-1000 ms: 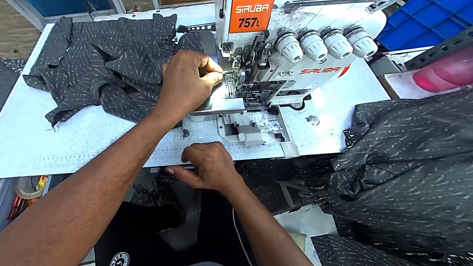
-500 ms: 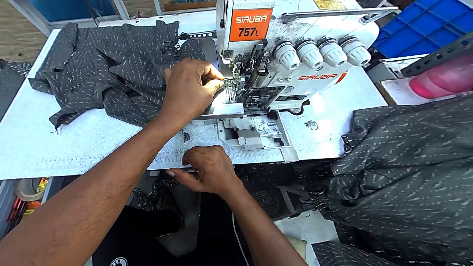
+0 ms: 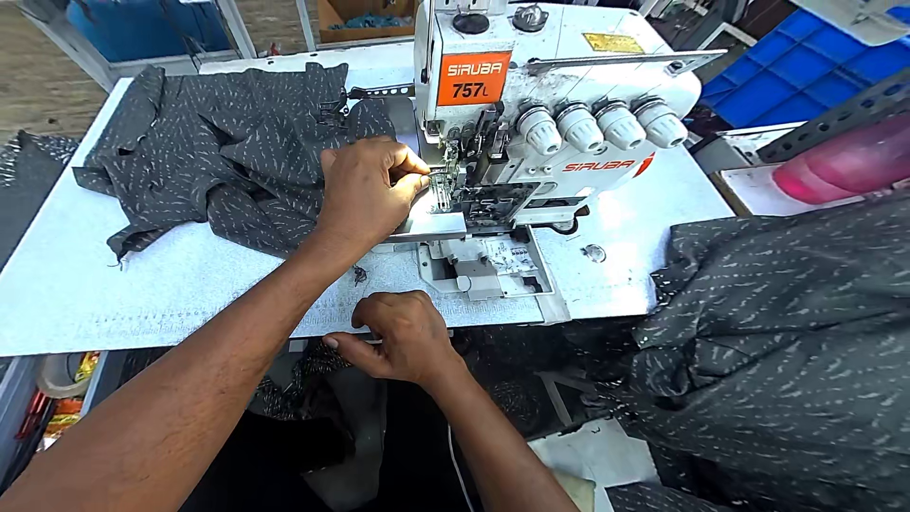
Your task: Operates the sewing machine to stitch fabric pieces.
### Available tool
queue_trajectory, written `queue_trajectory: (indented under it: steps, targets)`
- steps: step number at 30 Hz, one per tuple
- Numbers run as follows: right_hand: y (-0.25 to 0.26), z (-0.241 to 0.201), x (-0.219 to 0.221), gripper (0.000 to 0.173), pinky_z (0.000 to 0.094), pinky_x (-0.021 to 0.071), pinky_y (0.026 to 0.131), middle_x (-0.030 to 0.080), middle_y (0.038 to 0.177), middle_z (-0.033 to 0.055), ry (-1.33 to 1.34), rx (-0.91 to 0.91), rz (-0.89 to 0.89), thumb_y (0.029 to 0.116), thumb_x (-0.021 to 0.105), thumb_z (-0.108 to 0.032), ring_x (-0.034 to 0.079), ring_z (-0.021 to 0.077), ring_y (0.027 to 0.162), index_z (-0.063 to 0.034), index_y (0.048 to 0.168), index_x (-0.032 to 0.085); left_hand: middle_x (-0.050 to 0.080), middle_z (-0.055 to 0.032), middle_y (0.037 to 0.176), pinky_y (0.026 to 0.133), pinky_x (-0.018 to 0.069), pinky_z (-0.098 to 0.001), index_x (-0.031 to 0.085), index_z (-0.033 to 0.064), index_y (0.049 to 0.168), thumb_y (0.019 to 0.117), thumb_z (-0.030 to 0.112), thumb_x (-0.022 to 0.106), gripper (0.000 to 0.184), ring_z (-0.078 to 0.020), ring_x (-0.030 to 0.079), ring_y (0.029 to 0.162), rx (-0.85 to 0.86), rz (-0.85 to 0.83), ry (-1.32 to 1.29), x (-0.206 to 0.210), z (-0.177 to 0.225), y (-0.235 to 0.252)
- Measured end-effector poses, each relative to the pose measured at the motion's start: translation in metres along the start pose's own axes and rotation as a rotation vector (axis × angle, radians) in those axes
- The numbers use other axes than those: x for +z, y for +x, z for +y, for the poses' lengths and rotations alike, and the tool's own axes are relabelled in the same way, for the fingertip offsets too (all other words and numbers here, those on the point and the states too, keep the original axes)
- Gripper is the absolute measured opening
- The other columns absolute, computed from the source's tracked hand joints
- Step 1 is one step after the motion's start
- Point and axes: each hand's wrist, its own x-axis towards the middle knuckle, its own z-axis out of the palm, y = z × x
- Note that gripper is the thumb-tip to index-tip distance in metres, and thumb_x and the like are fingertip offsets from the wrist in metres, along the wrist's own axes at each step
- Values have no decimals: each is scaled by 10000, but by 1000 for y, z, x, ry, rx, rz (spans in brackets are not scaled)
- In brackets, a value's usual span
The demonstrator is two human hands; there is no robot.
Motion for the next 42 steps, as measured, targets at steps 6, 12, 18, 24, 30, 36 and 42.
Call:
queue_trajectory:
  steps: [6,12,18,24,30,36,42]
  targets:
    - [-1,0,1,491,282,372,417,507,530,-36,-18,5,-2,986,611,-505,479,82,449,-121,681,641,694,72,877,930,406,-534,794,219,945,921,249,728,76,-77,628,811,32,28,4,2,-1,-3]
    - [-1,-1,1,492,285,373,418,510,532,-37,-26,4,3,982,618,-507,480,83,449,-125,673,640,689,77,866,935,411,-520,793,213,933,918,253,733,73,-68,622,790,38,53,4,4,-1,-5]
    - [-1,-1,1,482,295,378,418,499,528,-34,-16,7,11,983,619,-498,484,93,451,-120,685,645,689,76,865,950,404,-530,793,213,944,925,261,725,85,-72,625,802,40,56,5,4,-1,-6]
    - [0,-2,0,482,290,368,414,496,527,-36,-19,8,14,984,616,-495,475,88,447,-120,682,641,695,77,873,945,410,-529,791,215,944,923,257,728,79,-70,631,813,26,57,-4,4,-1,-5]
    - [0,-1,1,479,293,366,415,489,522,-37,-18,7,26,976,630,-497,475,90,447,-122,678,634,695,77,868,923,424,-521,788,208,944,921,257,733,77,-66,630,800,41,71,-11,5,-2,-5]
    - [0,-1,2,485,299,380,414,506,536,-34,-17,4,22,980,616,-502,498,93,457,-125,675,629,697,69,872,893,434,-503,788,200,947,920,251,732,81,-72,630,799,53,80,3,5,-3,-5]
    - [0,-2,2,491,313,403,425,530,549,-33,-22,16,24,976,617,-523,529,102,478,-135,676,633,693,60,872,817,479,-401,788,184,952,919,229,737,76,-55,623,768,60,87,-4,6,-2,-5]
